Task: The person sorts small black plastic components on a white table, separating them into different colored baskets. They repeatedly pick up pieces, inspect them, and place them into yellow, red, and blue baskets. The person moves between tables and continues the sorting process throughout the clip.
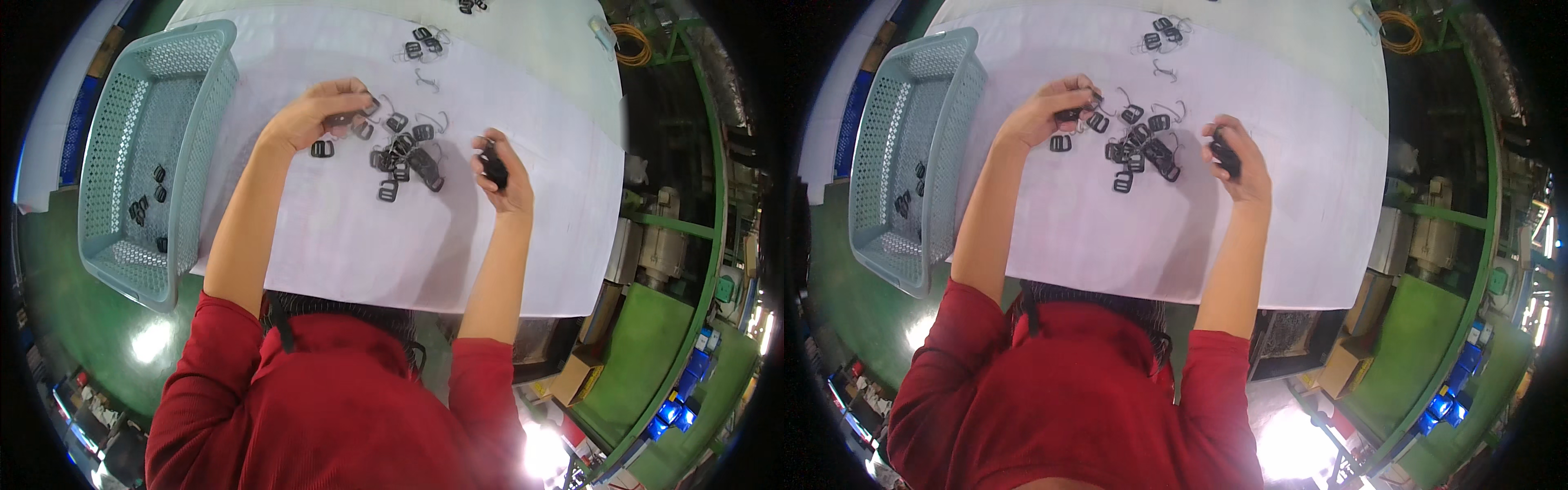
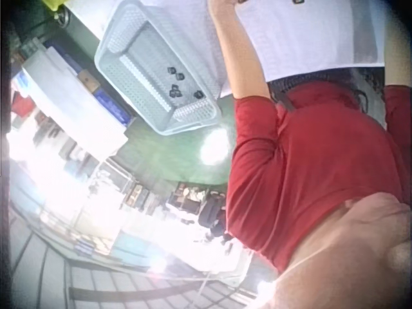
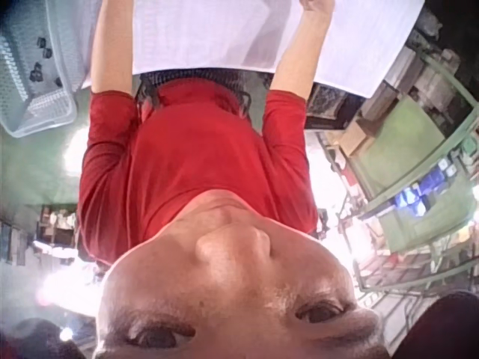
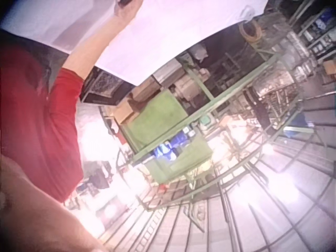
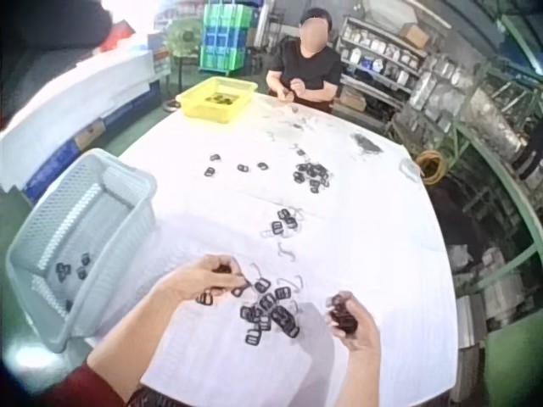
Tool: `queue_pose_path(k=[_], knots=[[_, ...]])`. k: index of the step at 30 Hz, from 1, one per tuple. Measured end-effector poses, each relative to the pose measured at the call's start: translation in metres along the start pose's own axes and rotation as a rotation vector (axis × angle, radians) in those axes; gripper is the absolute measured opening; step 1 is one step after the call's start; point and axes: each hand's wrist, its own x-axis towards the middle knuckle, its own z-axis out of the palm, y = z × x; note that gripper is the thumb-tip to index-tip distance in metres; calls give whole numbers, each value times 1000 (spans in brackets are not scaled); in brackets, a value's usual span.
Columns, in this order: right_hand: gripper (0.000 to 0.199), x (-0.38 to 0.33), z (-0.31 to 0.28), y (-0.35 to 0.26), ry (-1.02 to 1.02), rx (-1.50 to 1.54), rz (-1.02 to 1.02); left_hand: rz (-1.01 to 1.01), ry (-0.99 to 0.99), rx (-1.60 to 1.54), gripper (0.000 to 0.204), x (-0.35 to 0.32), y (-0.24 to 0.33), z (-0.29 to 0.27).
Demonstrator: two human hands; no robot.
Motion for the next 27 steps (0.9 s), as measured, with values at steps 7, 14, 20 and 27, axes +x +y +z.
queue_pose_path(k=[7, 14, 20, 27], knots=[[28, 154, 6, -9, 242, -1009, -234, 19, 298, 500, 34, 138, 11, 19], [25, 215, 45, -15, 237, -1532, -383, 157, 416, 988, 29, 164, 20, 6], [22, 174, 44, -43, 236, -1117, -151, -36, 205, 350, 18, 110, 41, -23], [23, 127, 111, -44, 126, -1068, -217, 1, 335, 316, 15, 37, 58, -47]])
